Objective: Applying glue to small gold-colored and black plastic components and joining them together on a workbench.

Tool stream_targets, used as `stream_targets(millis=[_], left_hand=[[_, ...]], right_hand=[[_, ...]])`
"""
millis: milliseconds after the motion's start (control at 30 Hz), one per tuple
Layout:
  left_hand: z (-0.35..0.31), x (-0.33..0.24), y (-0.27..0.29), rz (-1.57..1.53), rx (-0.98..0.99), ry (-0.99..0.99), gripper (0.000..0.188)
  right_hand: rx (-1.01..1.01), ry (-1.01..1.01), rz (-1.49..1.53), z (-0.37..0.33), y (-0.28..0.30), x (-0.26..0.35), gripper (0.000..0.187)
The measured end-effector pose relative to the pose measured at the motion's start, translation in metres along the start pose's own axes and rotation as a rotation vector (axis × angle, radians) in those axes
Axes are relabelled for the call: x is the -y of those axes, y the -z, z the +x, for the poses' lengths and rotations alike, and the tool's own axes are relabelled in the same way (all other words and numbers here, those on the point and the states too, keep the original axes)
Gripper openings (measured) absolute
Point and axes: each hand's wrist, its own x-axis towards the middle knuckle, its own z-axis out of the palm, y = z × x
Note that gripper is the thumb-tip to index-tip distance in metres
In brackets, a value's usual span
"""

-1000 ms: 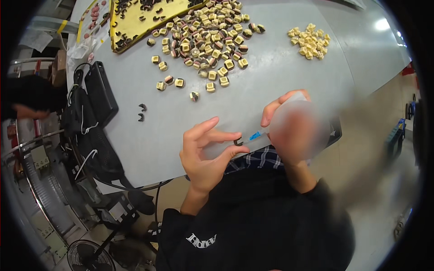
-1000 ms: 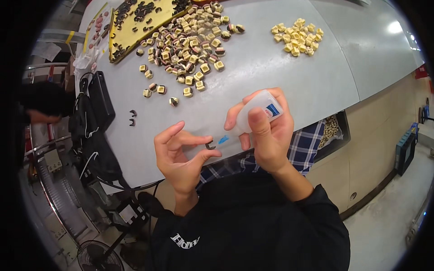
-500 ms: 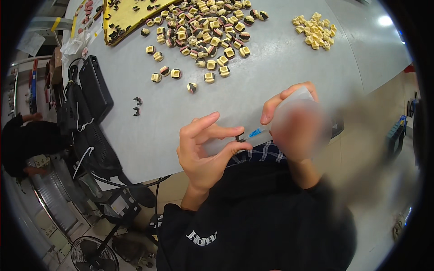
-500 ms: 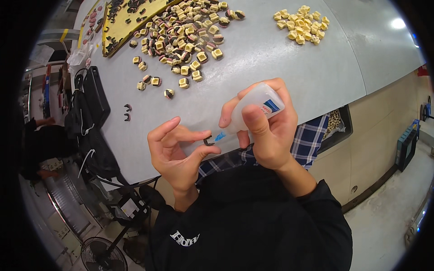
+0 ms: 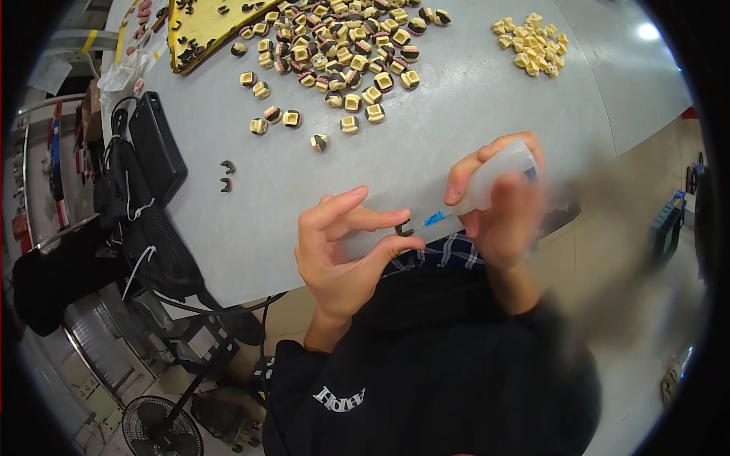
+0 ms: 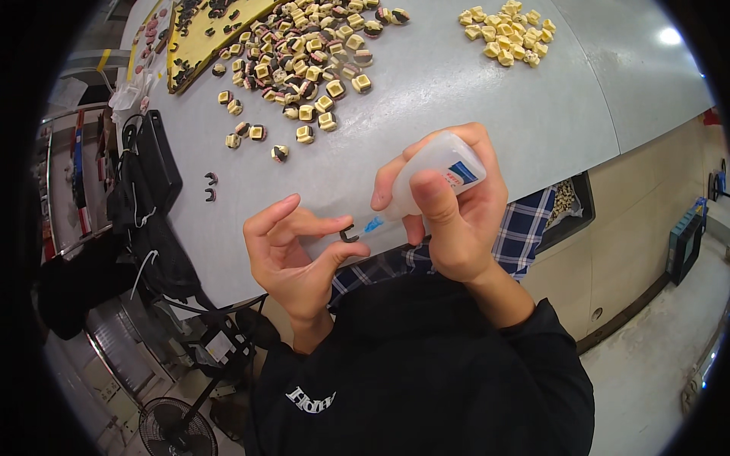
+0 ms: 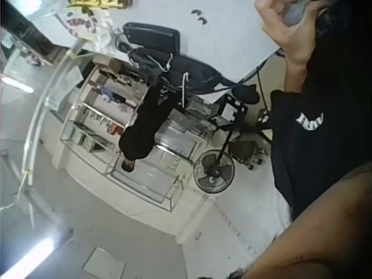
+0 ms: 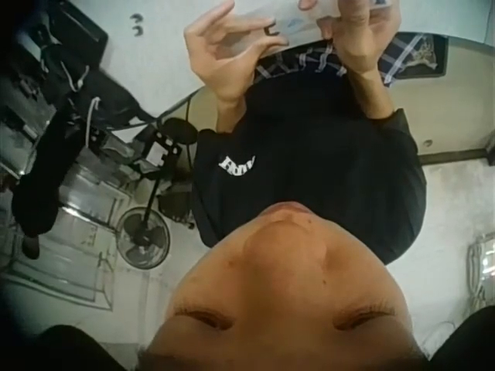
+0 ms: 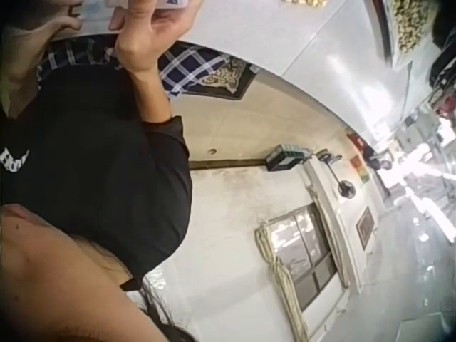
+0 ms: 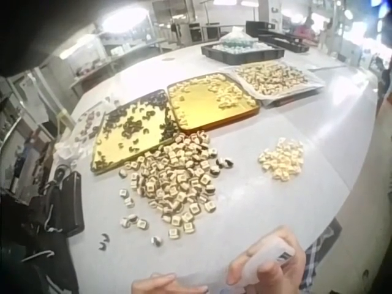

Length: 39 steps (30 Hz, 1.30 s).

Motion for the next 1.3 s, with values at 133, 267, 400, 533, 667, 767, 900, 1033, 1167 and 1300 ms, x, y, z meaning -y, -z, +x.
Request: stream_targets(millis=[133,267,400,533,667,767,900,1033,1167,1300], left_hand=[[-0.0020,-0.0003,-0.0003,0.008,-0.008,0.004,0.064],[-0.0021,-0.0010,-0.0010,-0.032,-0.004,0.019,0.064],[-0.0024,-0.0003,-0.0004,-0.031,-0.001,0.020,0.063],[-0.0019,0.0026,-0.0007,0.020,0.014,-0.027,0.073],[0.0020,0.0021,-0.0017,0.023,0.013,-0.038,0.074],[0.0012,-0.0010,0.0004,0.019,0.023,-0.005,0.064],[0.0016,-0.0041,-0.0026,-0.055,0.004,0.033,0.066],[0.0023,-0.0038,-0.0022,-0.056,0.033,0.023,0.068],[0.0005,-0.0037,-0.0015,-0.047,0.031,0.018,0.068],[-0.0015,-0.0029,-0.0008,-0.050,0.024,0.017,0.067]], right_hand=[[-0.009,0.010,0.016,-0.0012,0.0005,-0.0003,0.031],[0.002,-0.007,-0.003,-0.0015,-0.0019,0.0009,0.031],[0.010,-0.011,-0.019,-0.0015,-0.0018,0.0001,0.031],[0.006,0.005,-0.026,-0.0008,0.0006,-0.0004,0.031],[0.013,0.014,-0.039,0.0032,0.0015,0.0021,0.031],[-0.006,0.031,-0.024,0.0007,-0.0006,-0.0005,0.030],[0.005,0.046,-0.024,0.0001,-0.0011,-0.0020,0.030],[0.000,0.044,-0.014,-0.0004,-0.0009,-0.0023,0.029],[-0.004,0.049,-0.019,-0.0020,-0.0015,-0.0027,0.030],[-0.021,0.060,-0.041,-0.0030,0.0003,-0.0031,0.030]])
